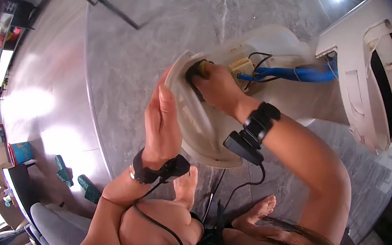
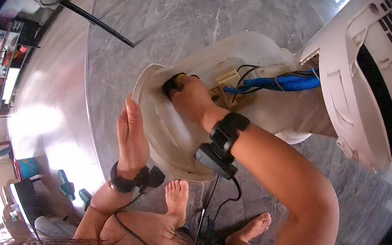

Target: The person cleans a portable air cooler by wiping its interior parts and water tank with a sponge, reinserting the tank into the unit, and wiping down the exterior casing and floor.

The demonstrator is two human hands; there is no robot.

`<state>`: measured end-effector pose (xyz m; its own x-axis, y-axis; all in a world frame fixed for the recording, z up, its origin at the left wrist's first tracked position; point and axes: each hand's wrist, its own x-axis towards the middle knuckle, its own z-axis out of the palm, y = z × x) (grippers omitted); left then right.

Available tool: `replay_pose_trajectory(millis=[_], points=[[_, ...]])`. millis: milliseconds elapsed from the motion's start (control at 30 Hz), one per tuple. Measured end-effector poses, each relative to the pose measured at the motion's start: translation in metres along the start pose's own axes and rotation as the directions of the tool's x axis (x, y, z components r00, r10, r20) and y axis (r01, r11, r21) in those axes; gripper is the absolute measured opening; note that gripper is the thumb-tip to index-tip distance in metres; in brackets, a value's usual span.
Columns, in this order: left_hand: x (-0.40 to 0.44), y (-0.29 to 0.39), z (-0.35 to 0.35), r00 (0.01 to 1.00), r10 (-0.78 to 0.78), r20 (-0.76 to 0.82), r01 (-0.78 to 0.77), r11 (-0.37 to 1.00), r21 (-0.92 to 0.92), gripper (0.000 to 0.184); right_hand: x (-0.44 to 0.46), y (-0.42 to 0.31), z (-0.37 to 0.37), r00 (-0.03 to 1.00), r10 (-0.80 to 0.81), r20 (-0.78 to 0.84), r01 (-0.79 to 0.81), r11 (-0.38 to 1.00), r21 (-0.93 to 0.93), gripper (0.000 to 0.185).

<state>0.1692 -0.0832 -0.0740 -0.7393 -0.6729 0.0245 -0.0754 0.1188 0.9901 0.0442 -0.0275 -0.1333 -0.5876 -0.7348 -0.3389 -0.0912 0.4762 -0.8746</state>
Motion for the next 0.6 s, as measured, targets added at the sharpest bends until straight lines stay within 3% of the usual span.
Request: replay_pose_trajectory(millis=[67,133,267,300,367,400,467,500,533,567,600], points=[[0.0,-0.001,0.0,0.998,0.063,0.005,-0.063,0.997,-0.041,0.043,-0.013,-0.009,-0.005,0.995,-0.088,-0.04,0.09,0.995,0.047,0.023],[-0.004,-0.003,-0.005,1.0,0.001,0.02,-0.002,1.0,0.011,0.04,-0.022,-0.014,-0.006,0.974,-0.204,-0.1,0.217,0.965,0.146,0.024],[0.001,-0.002,-0.003,0.997,0.073,0.04,-0.073,0.997,0.008,0.037,-0.043,-0.041,-0.02,0.955,-0.261,-0.139,0.277,0.954,0.113,0.022],[0.003,0.0,0.0,0.995,0.097,0.026,-0.097,0.995,-0.005,0.037,-0.041,-0.04,-0.021,0.955,-0.261,-0.138,0.277,0.954,0.112,0.022],[0.004,0.003,0.0,0.993,0.119,0.01,-0.119,0.993,-0.016,0.036,-0.027,-0.034,-0.021,0.999,0.0,-0.045,0.016,0.933,0.36,0.02],[0.005,0.004,-0.005,0.996,0.08,0.044,-0.081,0.997,0.006,0.037,0.018,0.041,0.005,0.918,-0.388,-0.085,0.397,0.903,0.163,0.019],[0.007,0.005,-0.008,0.996,0.042,0.076,-0.045,0.999,0.029,0.037,0.038,0.041,-0.002,0.992,0.012,0.124,-0.048,0.955,0.292,0.017],[0.008,0.004,-0.007,0.996,0.054,0.071,-0.058,0.997,0.057,0.038,0.037,0.026,-0.01,0.992,0.014,0.127,-0.05,0.955,0.291,0.017],[0.008,0.003,-0.008,0.996,0.064,0.065,-0.069,0.994,0.084,0.039,0.033,0.0,-0.024,0.949,-0.096,0.299,0.223,0.877,-0.425,0.016],[0.008,0.004,-0.009,0.996,0.059,0.062,-0.064,0.995,0.082,0.039,0.032,-0.013,-0.031,0.871,-0.046,0.489,0.482,0.275,-0.832,0.014],[0.008,0.006,-0.011,0.997,0.03,0.067,-0.039,0.99,0.136,0.04,0.038,-0.01,-0.031,0.869,-0.04,0.493,0.484,0.274,-0.831,0.014]])
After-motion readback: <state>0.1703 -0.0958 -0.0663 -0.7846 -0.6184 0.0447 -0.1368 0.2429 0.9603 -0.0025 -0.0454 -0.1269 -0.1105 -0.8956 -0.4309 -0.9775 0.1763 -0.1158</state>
